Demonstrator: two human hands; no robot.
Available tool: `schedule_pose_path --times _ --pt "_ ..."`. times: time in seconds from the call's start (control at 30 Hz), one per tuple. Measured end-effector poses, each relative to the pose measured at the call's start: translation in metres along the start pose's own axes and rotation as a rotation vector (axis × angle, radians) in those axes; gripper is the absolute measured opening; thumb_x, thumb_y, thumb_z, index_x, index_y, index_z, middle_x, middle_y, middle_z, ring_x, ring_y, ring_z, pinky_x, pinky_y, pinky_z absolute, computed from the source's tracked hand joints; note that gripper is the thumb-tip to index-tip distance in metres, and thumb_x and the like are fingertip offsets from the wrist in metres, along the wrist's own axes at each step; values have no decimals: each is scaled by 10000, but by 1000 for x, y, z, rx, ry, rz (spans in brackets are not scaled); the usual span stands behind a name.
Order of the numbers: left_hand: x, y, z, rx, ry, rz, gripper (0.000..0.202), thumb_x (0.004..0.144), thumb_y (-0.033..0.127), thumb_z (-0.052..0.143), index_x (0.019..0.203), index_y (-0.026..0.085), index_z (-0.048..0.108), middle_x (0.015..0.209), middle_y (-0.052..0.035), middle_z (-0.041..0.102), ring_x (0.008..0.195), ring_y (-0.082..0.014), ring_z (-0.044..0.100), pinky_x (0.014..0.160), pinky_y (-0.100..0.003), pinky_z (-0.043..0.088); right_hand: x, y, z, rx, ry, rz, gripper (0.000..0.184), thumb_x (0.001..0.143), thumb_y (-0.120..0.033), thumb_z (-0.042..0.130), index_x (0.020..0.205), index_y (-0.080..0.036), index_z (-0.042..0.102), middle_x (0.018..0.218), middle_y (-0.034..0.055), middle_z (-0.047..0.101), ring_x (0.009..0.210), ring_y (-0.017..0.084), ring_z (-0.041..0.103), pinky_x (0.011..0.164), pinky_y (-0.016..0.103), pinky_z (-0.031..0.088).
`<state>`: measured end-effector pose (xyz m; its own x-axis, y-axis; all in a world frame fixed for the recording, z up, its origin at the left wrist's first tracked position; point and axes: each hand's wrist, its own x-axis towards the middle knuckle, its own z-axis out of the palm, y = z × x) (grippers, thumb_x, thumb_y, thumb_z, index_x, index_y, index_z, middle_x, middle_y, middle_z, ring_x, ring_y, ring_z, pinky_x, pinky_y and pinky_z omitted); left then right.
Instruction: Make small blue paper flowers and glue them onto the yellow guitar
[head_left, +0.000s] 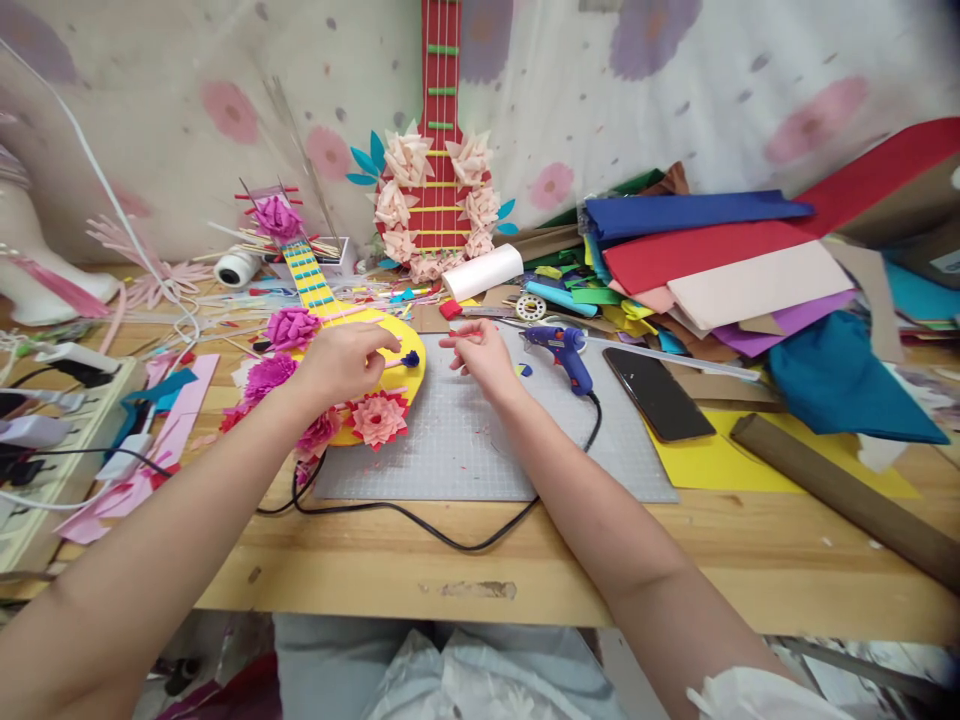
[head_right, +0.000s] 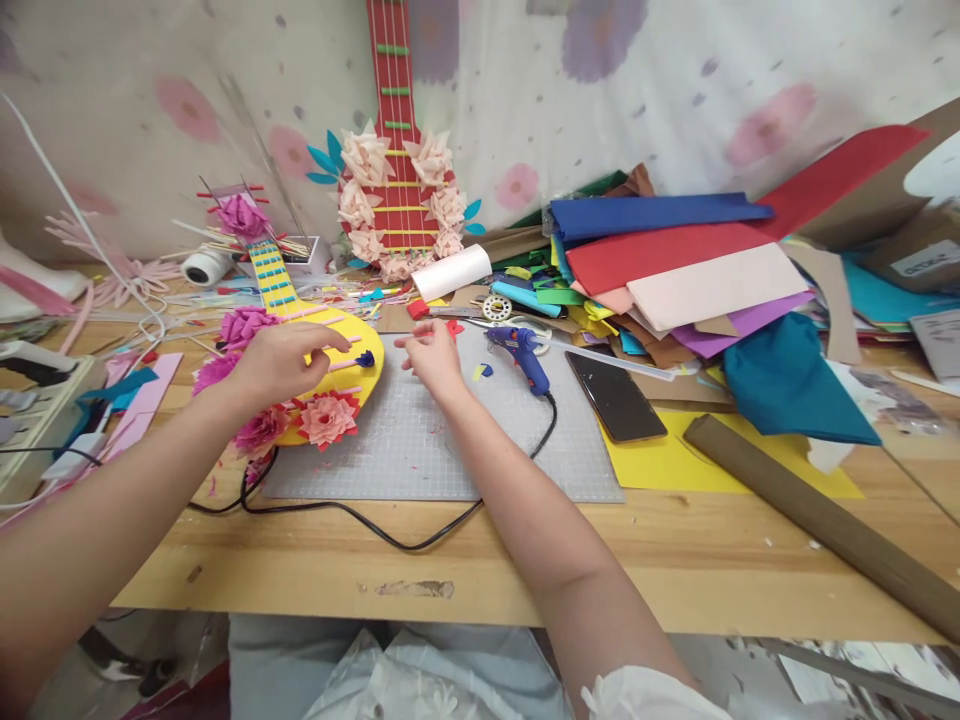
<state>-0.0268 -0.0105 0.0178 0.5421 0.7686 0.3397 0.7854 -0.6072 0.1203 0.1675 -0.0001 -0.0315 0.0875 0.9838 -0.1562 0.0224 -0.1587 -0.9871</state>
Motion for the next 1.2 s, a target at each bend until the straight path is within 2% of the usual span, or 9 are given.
schedule_pose_path --times 0.13,0.23,0.37,0.47,0.53,0.63,0.8,0.97,1.2 --pt "9 24 -6 -54 239 -119 243 688 105 433 755 211 642 816 -19 698 804 -175 642 750 -293 489 -4 -3 -37 -153 78 -119 187 665 -116 519 808 -205 438 802 -24 609 482 57 508 418 183 392" --pt "13 55 7 -191 335 -153 221 710 89 432 752 194 622 782 -20 678 777 -162 625 739 -285 484 -9 3 -71 -302 60 -190 156 656 -199 598 770 -196 490 736 -25 568 479 66 483 428 203 410" --pt "14 88 51 -418 258 -194 258 718 31 421 813 181 608 832 -23 671 804 -145 617 756 -270 486 -19 17 -110 -446 -58 -204 125 663 -272 621 706 -189 538 621 -27 554 453 83 469 449 230 396" --pt "15 97 90 -503 193 -339 283 722 -6 413 838 176 595 883 -40 663 819 -147 616 767 -282 492 -28 29 -126 -541 -61 -220 150 690 -335 612 712 -188 594 564 -29 555 454 97 468 484 247 379" --pt "17 98 109 -484 180 -403 245 749 26 445 874 176 592 936 -65 646 879 -173 607 815 -320 487 -33 35 -130 -606 -33 -223 186 719 -368 590 729 -187 633 550 -19 565 480 114 485 508 255 373" --pt "21 97 123 -437 164 -421 189 774 89 501 921 163 593 997 -105 610 940 -205 586 864 -359 470 -37 41 -130 -689 -17 -238 227 761 -385 556 752 -187 667 596 6 613 556 140 533 549 262 379" --pt "20 103 123 -442 136 -330 198 779 99 509 948 152 597 1018 -105 588 950 -199 571 891 -353 454 -36 46 -124 -812 27 -364 196 797 -328 533 823 -190 670 755 36 679 669 163 579 631 277 410" --pt "6 110 120 -507 125 -215 340 749 34 468 1047 161 570 1005 -80 615 926 -178 568 877 -338 454 -35 51 -107 -882 -63 -561 238 780 -209 538 1010 -217 599 933 27 683 731 148 597 683 278 433" --pt "-1 104 119 -570 174 -287 342 740 32 450 1016 180 587 973 -66 642 896 -170 594 853 -333 469 -33 51 -98 -933 -82 -507 214 746 -130 527 938 -225 540 867 13 695 721 161 612 641 278 417"
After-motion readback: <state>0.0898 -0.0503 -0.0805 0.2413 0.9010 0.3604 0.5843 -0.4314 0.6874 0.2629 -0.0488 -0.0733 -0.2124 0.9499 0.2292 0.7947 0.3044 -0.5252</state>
